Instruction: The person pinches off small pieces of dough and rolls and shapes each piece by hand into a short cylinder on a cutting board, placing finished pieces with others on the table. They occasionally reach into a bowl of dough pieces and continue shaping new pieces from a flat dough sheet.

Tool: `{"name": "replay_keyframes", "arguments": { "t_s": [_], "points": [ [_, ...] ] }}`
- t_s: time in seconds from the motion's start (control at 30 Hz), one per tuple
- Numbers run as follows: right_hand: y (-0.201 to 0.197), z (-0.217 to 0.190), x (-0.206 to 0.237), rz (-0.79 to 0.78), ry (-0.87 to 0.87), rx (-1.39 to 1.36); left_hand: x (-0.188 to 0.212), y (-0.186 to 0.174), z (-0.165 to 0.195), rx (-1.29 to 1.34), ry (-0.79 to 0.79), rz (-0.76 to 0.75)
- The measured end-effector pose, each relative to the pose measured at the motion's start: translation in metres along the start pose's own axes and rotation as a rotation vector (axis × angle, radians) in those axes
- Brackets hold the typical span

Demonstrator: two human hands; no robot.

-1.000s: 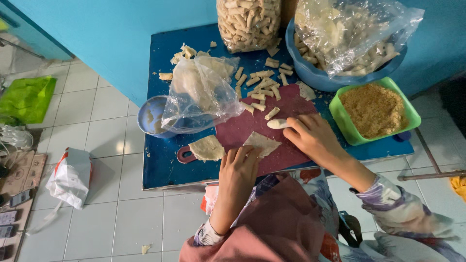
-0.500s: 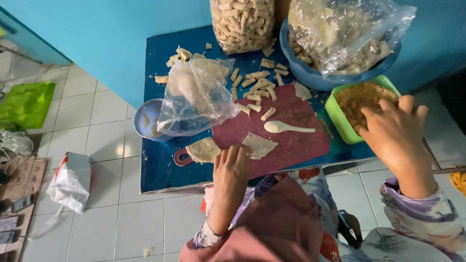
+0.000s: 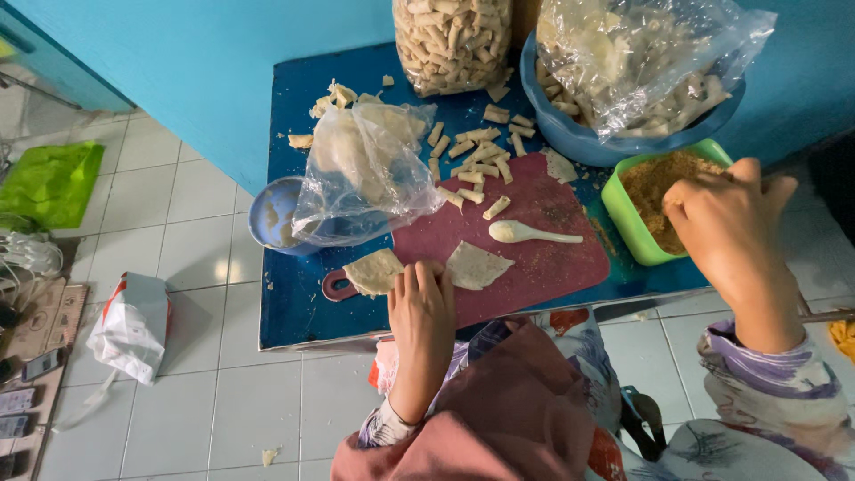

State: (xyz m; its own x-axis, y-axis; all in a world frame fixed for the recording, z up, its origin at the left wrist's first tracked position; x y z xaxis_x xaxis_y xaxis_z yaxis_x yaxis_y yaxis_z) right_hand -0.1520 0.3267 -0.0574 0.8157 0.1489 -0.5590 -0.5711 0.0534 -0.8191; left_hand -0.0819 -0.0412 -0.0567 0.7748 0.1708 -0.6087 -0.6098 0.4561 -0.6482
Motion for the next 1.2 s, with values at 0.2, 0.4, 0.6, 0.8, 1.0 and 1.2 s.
{"name": "replay_keyframes", "arguments": {
  "t_s": [0.2,0.4,0.6,0.8,1.0,1.2],
  "points": [
    [-0.06,-0.041,-0.025,0.055,-0.083,-0.12,0.0,-0.002,0.006,0.071,-0.027,-0.006],
    [-0.08,-0.141,-0.042,-0.025,-0.259,-0.422,-0.002,-0.007,0.01,0.065,-0.056,-0.049],
    [-0.06,-0.219,-0.034,0.013,-0.383,-0.758,0.002,-0.009,0.01,0.081,-0.079,-0.168],
    [-0.042,-0.223,-0.015,0.035,-0.367,-0.881,0.002,-0.009,0.012,0.061,-0.039,-0.119],
    [-0.042,-0.214,-0.013,0.031,-0.353,-0.908,0.002,-0.006,0.014,-0.006,-0.059,-0.108],
    [-0.052,-0.217,-0.019,0.059,-0.33,-0.928,0.002,-0.012,0.019,-0.017,-0.054,-0.089]
  ]
}}
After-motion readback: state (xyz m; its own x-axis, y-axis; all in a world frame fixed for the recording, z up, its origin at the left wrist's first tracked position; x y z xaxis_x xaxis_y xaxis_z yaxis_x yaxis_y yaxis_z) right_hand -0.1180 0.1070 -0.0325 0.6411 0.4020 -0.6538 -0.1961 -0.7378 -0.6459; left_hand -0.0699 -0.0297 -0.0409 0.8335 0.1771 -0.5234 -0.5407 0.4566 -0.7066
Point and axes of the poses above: each hand's wrist, its own x-axis away from the middle knuckle, its own y-axis out of the palm, z = x × y, the point moved 6 cm from there along -x, towards the middle knuckle, and after that the axes turned 11 degrees about z, right-handed, at the moved point
